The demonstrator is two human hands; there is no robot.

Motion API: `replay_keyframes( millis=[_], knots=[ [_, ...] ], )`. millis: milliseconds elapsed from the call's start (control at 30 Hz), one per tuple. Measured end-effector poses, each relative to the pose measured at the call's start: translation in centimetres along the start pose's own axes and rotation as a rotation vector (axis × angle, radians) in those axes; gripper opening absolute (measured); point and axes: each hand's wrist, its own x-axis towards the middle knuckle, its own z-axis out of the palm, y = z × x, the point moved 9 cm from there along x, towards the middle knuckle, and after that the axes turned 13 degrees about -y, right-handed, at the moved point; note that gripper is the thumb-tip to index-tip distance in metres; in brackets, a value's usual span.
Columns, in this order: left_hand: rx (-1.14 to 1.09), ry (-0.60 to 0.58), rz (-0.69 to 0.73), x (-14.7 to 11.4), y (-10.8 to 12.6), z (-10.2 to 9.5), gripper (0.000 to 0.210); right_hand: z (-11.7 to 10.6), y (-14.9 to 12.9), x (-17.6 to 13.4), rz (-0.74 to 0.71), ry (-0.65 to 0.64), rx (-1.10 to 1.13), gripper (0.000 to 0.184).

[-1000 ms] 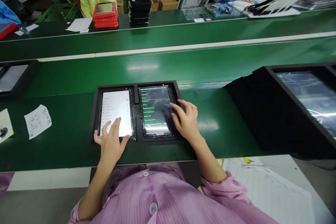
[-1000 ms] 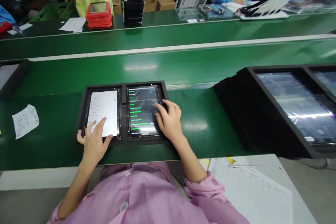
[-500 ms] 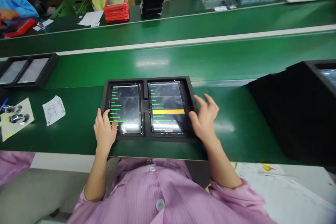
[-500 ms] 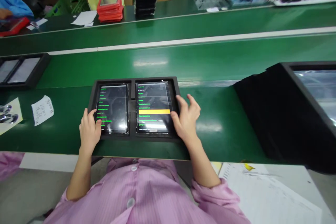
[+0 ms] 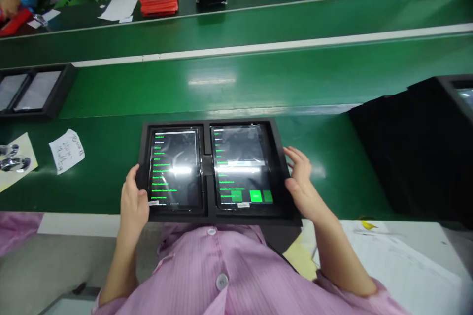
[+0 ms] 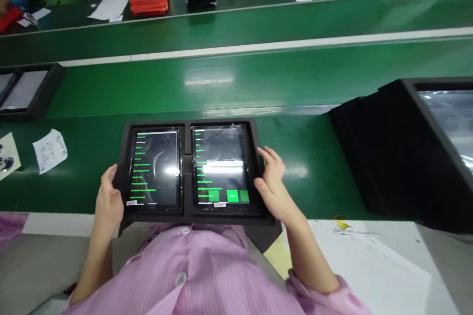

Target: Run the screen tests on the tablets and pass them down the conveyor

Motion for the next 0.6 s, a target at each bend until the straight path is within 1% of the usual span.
replay_keyframes(
  millis=[67,100,133,200,267,300,367,467,567,600],
  knots=[
    [0.019,-0.054,0.017,1.6,0.2,0.1,0.077,-0.6,-3.4,1.3,-0.107,0.010,-0.178,0.070],
    [0.044,-0.079,0.024,2.2,0.3,0.4,0.077,-0.5,-4.8,2.1,-0.171,0.010,-0.269,0.064],
    [0.067,-0.097,0.027,2.6,0.4,0.6,0.078,0.1,-6.0,2.9,-0.236,-0.010,-0.349,0.058],
    [0.071,-0.089,0.028,2.8,0.6,0.8,0.084,2.0,-7.2,3.9,-0.348,-0.098,-0.455,0.049],
    [0.022,-0.033,0.038,2.4,0.6,0.4,0.091,3.8,-7.6,3.9,-0.427,-0.182,-0.528,0.047],
    [-0.007,-0.001,0.047,2.1,0.6,0.1,0.094,4.4,-7.6,3.6,-0.453,-0.201,-0.553,0.048],
    [-0.034,0.040,0.063,1.6,0.6,-0.3,0.095,4.7,-7.6,3.1,-0.471,-0.197,-0.578,0.052],
    [-0.006,0.007,0.088,1.6,1.1,0.0,0.094,4.8,-7.4,2.8,-0.445,-0.190,-0.581,0.059],
    [0.109,-0.073,0.098,1.9,1.8,1.0,0.087,4.6,-7.5,2.9,-0.437,-0.153,-0.582,0.056],
    [0.144,-0.081,0.096,1.9,1.9,1.2,0.085,4.4,-7.6,2.8,-0.441,-0.127,-0.579,0.054]
  ],
)
